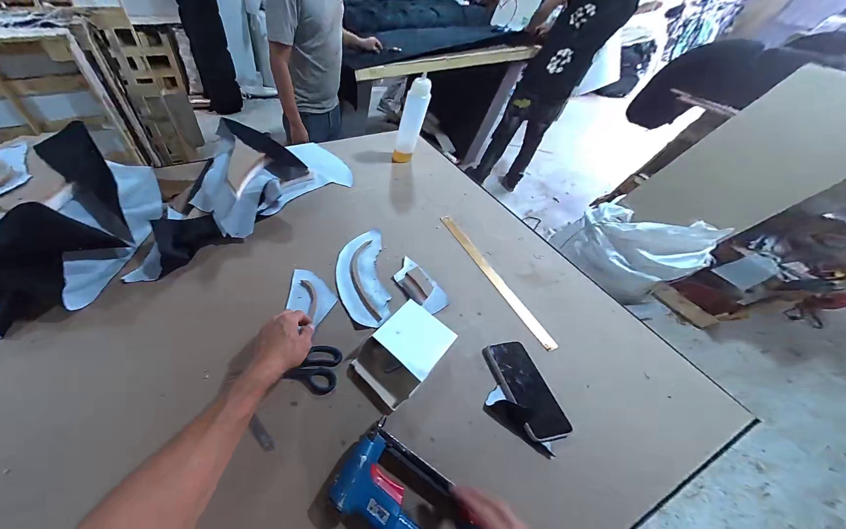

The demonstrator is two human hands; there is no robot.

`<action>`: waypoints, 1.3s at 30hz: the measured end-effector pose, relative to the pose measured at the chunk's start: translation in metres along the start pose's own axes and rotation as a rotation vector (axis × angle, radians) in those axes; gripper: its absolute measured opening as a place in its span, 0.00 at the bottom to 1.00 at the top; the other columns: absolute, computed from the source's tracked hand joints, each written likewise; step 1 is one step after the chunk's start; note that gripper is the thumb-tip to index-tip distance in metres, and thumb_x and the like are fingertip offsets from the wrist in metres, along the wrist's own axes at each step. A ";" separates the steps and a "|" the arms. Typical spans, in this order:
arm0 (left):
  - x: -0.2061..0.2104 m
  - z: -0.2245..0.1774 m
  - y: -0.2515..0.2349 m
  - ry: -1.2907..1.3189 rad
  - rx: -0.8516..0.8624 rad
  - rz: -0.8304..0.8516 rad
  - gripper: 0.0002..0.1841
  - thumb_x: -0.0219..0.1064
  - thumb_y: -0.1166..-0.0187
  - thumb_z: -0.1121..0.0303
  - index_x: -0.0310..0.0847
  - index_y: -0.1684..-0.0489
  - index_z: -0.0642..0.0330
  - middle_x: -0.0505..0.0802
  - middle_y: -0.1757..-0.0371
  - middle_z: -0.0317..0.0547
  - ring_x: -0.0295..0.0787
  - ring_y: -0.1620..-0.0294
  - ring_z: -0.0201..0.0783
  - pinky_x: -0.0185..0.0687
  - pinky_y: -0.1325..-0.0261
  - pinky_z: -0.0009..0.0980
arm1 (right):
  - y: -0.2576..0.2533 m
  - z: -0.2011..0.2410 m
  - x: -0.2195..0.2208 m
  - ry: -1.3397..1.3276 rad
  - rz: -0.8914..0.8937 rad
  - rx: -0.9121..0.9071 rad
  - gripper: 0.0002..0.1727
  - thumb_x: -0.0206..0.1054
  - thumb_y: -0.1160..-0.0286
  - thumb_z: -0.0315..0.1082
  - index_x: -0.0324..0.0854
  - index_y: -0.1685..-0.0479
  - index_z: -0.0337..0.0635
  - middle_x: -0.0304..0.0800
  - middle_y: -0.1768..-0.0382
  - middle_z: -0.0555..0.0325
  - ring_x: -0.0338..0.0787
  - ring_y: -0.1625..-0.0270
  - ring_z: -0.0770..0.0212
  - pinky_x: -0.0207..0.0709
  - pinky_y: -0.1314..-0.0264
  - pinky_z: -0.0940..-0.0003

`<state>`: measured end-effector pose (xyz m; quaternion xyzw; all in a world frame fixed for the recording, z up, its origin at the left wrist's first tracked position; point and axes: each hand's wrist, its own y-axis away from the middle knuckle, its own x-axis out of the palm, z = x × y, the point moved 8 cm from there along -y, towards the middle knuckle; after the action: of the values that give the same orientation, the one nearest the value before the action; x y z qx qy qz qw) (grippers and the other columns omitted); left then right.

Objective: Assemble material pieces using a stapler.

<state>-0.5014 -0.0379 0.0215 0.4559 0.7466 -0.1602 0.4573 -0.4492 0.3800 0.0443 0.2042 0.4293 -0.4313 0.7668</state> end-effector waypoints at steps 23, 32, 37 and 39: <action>-0.076 0.182 0.281 0.183 -0.218 -0.643 0.19 0.60 0.17 0.59 0.87 0.42 0.65 0.88 0.32 0.59 0.93 0.51 0.40 0.91 0.50 0.36 | -0.401 -0.042 0.046 0.011 0.167 0.330 0.23 0.88 0.48 0.44 0.91 0.54 0.41 0.91 0.51 0.35 0.87 0.42 0.31 0.76 0.43 0.25; -0.063 0.186 0.348 0.543 -0.297 -0.541 0.19 0.62 0.17 0.61 0.85 0.37 0.66 0.95 0.44 0.51 0.96 0.52 0.40 0.93 0.45 0.42 | -0.272 0.157 0.042 -0.184 0.336 -0.147 0.46 0.86 0.45 0.36 0.68 0.21 0.43 0.92 0.47 0.41 0.93 0.48 0.42 0.86 0.44 0.34; -0.052 0.189 0.396 0.691 -0.258 -0.408 0.18 0.59 0.14 0.60 0.85 0.34 0.55 0.95 0.44 0.39 0.94 0.50 0.35 0.93 0.45 0.40 | -0.010 0.263 0.171 -0.424 1.103 -0.300 0.27 0.84 0.42 0.34 0.83 0.39 0.46 0.93 0.61 0.59 0.93 0.62 0.62 0.90 0.56 0.59; -0.049 0.200 0.422 0.677 -0.276 -0.411 0.17 0.57 0.13 0.60 0.87 0.37 0.54 0.96 0.47 0.37 0.94 0.55 0.33 0.93 0.50 0.38 | 0.051 0.259 0.212 -0.403 1.224 -0.230 0.16 0.79 0.34 0.41 0.90 0.49 0.48 0.94 0.59 0.63 0.92 0.58 0.66 0.88 0.50 0.62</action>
<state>-0.0370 0.0291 0.0310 0.2589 0.9445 0.0123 0.2017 -0.2263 0.1279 0.0063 0.2436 0.1266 0.1017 0.9562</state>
